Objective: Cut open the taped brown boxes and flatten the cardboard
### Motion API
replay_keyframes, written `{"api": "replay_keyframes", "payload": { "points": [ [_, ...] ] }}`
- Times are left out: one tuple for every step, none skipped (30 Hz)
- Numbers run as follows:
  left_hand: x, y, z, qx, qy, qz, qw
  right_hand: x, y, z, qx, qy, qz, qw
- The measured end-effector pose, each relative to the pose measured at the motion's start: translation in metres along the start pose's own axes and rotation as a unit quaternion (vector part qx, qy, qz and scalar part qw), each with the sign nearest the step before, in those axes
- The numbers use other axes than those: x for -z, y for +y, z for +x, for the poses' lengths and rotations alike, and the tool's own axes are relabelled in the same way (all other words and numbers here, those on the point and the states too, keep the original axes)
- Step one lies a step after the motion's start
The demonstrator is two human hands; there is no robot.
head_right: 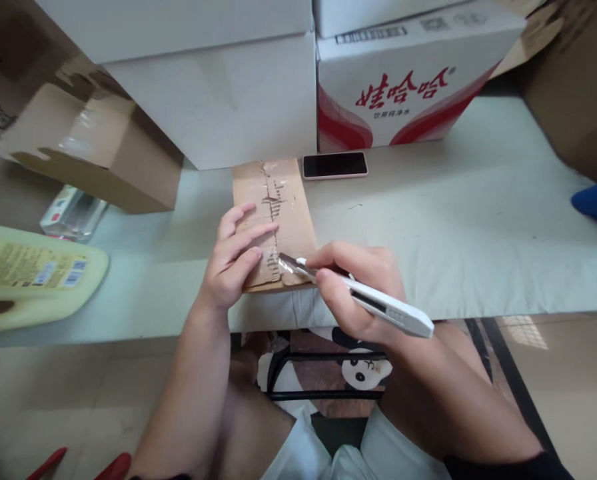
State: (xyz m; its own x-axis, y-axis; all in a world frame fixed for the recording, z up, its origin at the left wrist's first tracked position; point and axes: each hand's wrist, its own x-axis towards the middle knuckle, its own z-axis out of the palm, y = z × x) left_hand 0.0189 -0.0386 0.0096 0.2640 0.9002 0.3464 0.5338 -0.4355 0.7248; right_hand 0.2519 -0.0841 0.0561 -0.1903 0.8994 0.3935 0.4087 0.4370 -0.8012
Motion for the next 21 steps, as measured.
{"api": "replay_keyframes", "payload": {
  "points": [
    [0.0,0.0,0.0,0.002,0.0,0.001,1.0,0.0,-0.001,0.0,0.006,0.003,0.003,1.0],
    [0.0,0.0,0.0,0.002,0.001,0.0,1.0,0.0,-0.001,0.0,0.01,0.004,0.007,1.0],
    [0.0,0.0,0.0,0.0,0.003,-0.002,1.0,0.001,-0.001,0.0,0.013,0.003,0.01,1.0],
    [0.0,0.0,0.0,-0.001,0.006,-0.005,1.0,0.001,0.0,0.0,0.016,0.004,0.012,1.0],
    [0.0,0.0,0.0,-0.002,0.008,-0.007,1.0,0.0,0.001,0.0,0.018,0.009,0.012,1.0],
    [0.0,0.001,0.0,-0.001,0.01,-0.008,1.0,0.0,0.003,-0.001,0.021,0.015,0.01,1.0],
    [0.0,0.001,0.0,0.0,0.01,-0.007,1.0,-0.001,0.004,-0.001,0.023,0.023,0.008,0.999],
    [0.0,0.001,0.0,0.002,0.01,-0.006,1.0,-0.001,0.005,-0.001,0.025,0.027,0.007,0.999],
    [0.0,0.001,0.0,0.004,0.008,-0.005,1.0,-0.002,0.007,-0.001,0.026,0.026,0.007,0.999],
    [-0.001,0.001,0.0,0.006,0.007,-0.004,1.0,-0.002,0.008,-0.001,0.024,0.022,0.008,0.999],
    [-0.001,0.001,0.0,0.005,0.007,-0.004,1.0,-0.002,0.009,-0.001,0.022,0.016,0.009,1.0],
    [-0.001,0.001,0.0,0.003,0.007,-0.005,1.0,-0.001,0.01,0.0,0.022,0.009,0.011,1.0],
    [-0.001,0.0,0.0,0.001,0.008,-0.006,1.0,0.0,0.011,0.001,0.025,0.006,0.013,1.0],
    [-0.001,0.0,0.0,-0.001,0.008,-0.007,1.0,0.001,0.011,0.002,0.034,0.004,0.014,0.999],
    [-0.001,0.0,0.0,-0.002,0.009,-0.007,1.0,0.002,0.012,0.003,0.047,0.003,0.015,0.999],
    [-0.001,0.0,0.001,-0.001,0.009,-0.006,1.0,0.003,0.012,0.004,0.061,-0.001,0.015,0.998],
    [-0.001,0.0,0.001,0.001,0.008,-0.004,1.0,0.004,0.013,0.005,0.073,-0.007,0.014,0.997],
    [-0.001,0.0,0.001,0.004,0.007,-0.002,1.0,0.005,0.013,0.006,0.079,-0.015,0.012,0.997],
    [-0.001,0.0,0.001,0.006,0.007,0.0,1.0,0.006,0.014,0.007,0.081,-0.022,0.01,0.996],
    [-0.001,0.0,0.001,0.009,0.007,0.001,1.0,0.006,0.015,0.007,0.079,-0.03,0.007,0.996],
    [-0.001,0.001,0.001,0.01,0.008,0.001,1.0,0.006,0.015,0.008,0.077,-0.034,0.007,0.996]
  ]
}}
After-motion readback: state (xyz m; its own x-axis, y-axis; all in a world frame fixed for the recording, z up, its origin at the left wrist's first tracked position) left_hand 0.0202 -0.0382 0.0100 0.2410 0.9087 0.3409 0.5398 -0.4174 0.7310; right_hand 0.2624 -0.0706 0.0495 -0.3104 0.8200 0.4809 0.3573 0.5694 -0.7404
